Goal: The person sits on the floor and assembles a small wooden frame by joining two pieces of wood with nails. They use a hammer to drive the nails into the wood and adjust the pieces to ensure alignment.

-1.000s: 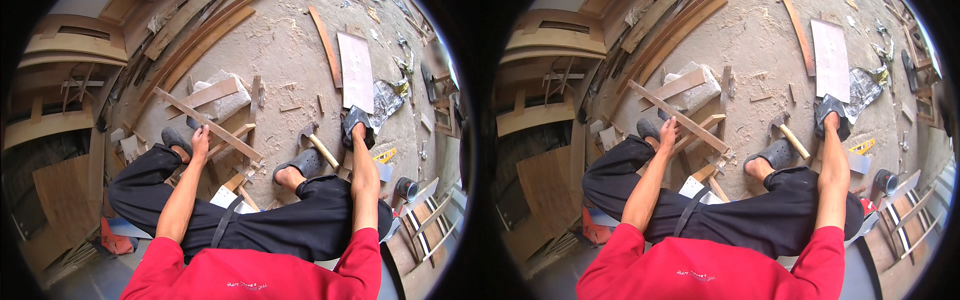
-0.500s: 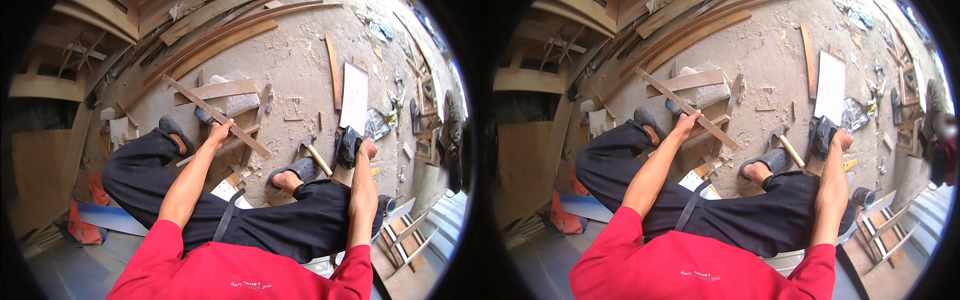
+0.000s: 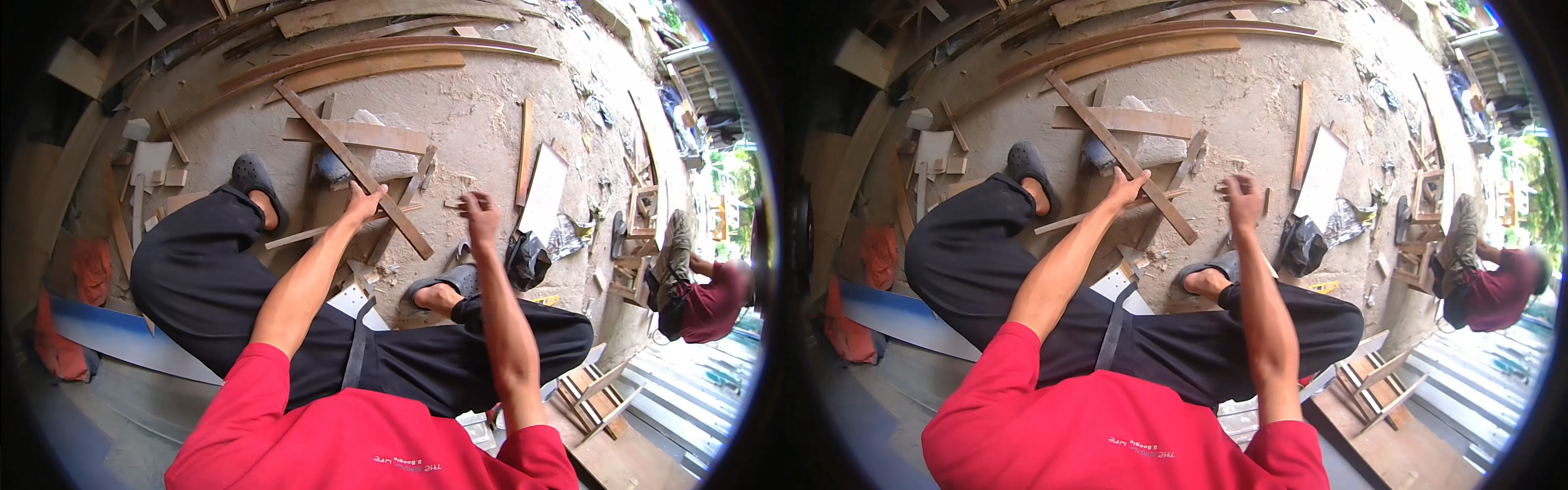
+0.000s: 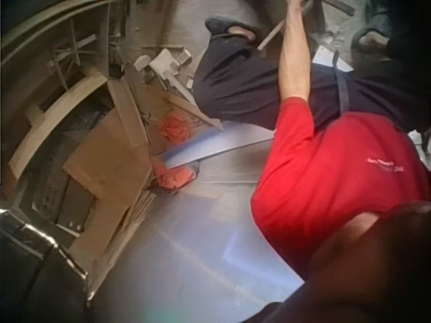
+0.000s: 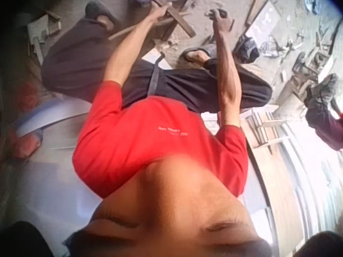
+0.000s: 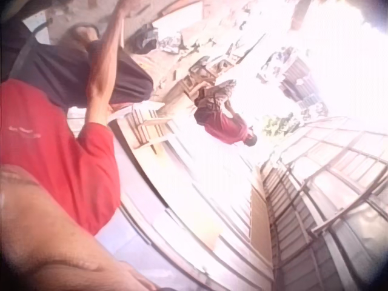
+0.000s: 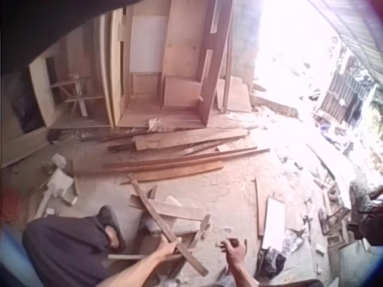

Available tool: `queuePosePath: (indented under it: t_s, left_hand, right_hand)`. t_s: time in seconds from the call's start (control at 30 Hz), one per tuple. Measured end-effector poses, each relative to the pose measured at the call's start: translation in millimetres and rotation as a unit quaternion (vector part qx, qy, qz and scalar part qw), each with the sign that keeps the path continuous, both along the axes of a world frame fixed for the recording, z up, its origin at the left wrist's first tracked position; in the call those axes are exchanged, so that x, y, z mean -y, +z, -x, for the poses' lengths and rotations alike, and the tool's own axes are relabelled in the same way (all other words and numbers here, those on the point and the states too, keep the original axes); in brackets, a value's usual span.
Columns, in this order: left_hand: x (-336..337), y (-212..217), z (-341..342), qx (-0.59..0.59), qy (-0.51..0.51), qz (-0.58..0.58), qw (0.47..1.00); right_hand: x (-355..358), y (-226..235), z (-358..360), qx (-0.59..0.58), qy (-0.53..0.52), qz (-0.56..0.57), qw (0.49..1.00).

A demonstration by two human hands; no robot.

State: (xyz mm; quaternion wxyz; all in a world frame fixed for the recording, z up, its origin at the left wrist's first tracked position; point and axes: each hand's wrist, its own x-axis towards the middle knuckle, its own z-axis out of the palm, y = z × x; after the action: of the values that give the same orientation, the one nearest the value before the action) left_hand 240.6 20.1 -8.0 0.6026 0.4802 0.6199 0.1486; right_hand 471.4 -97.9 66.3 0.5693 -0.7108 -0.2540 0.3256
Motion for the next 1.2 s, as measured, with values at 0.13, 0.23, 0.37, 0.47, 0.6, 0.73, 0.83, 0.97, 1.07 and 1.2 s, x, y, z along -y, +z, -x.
queuePosePath:
  t_s: [0.13,0.23,0.37,0.47,0.6,0.73,0.83,0.97,1.07,1.2]
  left_hand:
    - [-1,-1,-3,-0.011,-0.015,-0.02,1.0]
    - [1,1,-3,-0.014,-0.016,-0.023,1.0]
    - [1,-3,-1,0.006,-0.001,-0.034,0.999]
    - [-3,2,4,0.004,-0.014,-0.017,1.0]
    - [1,9,0,0.022,0.005,-0.025,0.999]
    - [-3,5,5,0.02,-0.021,-0.028,0.999]
    - [-1,10,2,0.007,-0.022,-0.015,1.0]
    - [-8,-7,8,0.035,-0.031,-0.023,0.999]
    - [-9,-11,11,0.053,-0.042,-0.01,0.998]
    - [-6,-8,12,0.034,-0.048,-0.037,0.998]
  right_hand:
    - [-2,-20,71,0.025,0.058,0.028,0.998]
    - [9,-37,94,0.041,0.035,0.034,0.998]
    - [22,-43,104,0.103,0.024,0.034,0.994]
    - [29,-41,108,0.164,0.031,0.063,0.984]
    - [34,-39,116,0.157,0.06,0.088,0.982]
    - [35,-37,120,0.167,0.078,0.086,0.979]
    - [37,-39,115,0.148,0.084,0.105,0.98]
    - [37,-40,112,0.151,0.089,0.099,0.979]
    - [37,-43,109,0.137,0.076,0.088,0.984]
    - [37,-41,112,0.146,0.064,0.082,0.984]
